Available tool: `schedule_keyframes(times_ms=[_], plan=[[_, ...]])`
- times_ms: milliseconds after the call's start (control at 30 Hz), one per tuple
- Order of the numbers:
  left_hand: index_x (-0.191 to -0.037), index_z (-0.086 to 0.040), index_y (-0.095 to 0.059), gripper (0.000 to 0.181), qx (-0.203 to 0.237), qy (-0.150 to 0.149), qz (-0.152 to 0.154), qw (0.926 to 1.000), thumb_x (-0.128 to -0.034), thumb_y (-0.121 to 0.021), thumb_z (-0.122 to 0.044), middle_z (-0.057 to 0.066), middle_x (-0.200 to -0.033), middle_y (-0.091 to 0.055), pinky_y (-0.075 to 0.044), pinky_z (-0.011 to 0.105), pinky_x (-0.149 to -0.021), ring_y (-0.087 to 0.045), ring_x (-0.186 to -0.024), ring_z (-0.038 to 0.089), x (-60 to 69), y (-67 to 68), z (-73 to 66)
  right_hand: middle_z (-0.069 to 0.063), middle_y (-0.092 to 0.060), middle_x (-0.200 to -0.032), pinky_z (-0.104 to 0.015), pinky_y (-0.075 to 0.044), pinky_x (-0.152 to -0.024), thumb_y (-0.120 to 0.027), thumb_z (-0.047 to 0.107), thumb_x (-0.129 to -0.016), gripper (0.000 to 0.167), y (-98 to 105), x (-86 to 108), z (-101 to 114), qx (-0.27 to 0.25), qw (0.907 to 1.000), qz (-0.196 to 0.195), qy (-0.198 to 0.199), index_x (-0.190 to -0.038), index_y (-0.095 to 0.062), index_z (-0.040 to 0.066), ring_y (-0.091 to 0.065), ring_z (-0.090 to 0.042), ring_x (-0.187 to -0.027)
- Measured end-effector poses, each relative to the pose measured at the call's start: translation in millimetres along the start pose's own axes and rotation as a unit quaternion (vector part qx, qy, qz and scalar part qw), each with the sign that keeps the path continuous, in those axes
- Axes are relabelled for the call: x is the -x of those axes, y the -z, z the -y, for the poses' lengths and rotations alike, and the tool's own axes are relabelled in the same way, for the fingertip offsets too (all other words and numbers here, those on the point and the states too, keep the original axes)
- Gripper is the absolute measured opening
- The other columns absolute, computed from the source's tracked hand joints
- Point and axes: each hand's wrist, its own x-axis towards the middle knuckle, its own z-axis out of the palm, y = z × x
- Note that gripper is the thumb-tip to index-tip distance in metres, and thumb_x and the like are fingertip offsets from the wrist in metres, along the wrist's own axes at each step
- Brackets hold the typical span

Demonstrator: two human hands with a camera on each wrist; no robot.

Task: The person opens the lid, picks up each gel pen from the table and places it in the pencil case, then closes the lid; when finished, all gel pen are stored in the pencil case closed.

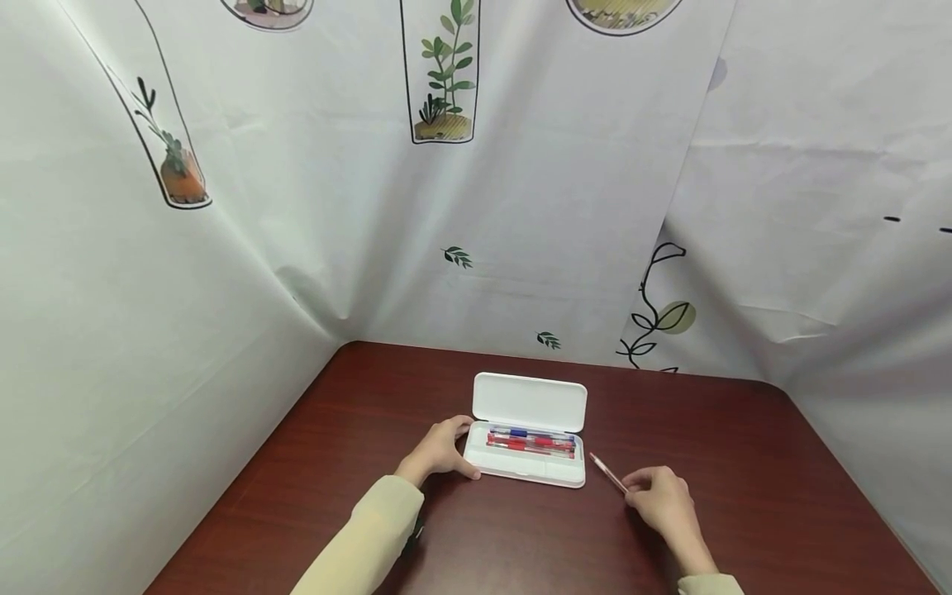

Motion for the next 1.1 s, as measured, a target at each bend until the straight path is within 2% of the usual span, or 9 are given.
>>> schedule_keyframes(times_ms=[333,733,1100], plan=[[-0.124,0.002,-0.056,0.082,-0.001,-0.003,-0.001,1.0000,-0.0543,-0.096,-0.012,0.018,-0.125,-0.065,-0.044,0.046,-0.103,-0.057,-0.120,0.031,0.3,0.5,-0.6,0.000,-0.070,-0.075,-0.030,-0.041,-0.063,-0.072,0.005,-0.073,0.014,-1.5,-2.1,4.8,-0.024,0.9995,-0.009,0.016,-0.086,-0.076,0.009,-0.054,-0.014,-0.070],[-0.125,0.000,-0.057,0.083,0.001,-0.002,-0.003,1.0000,-0.0539,-0.097,-0.013,0.017,-0.125,-0.065,-0.044,0.044,-0.104,-0.058,-0.119,0.028,-0.3,1.1,1.4,-0.005,-0.068,-0.077,-0.030,-0.040,-0.057,-0.068,0.003,-0.075,0.015,-3.2,-9.8,23.4,-0.054,0.9985,0.010,0.004,-0.088,-0.075,0.005,-0.049,-0.017,-0.065],[-0.126,-0.001,-0.056,0.083,0.001,0.001,0.000,1.0000,-0.0546,-0.097,-0.013,0.015,-0.126,-0.065,-0.045,0.042,-0.104,-0.058,-0.119,0.026,-0.3,-0.4,0.7,0.001,-0.065,-0.073,-0.028,-0.039,-0.061,-0.069,0.002,-0.073,0.014,-16.9,-18.0,38.7,-0.046,0.9978,-0.004,0.048,-0.084,-0.076,0.009,-0.050,-0.015,-0.069]])
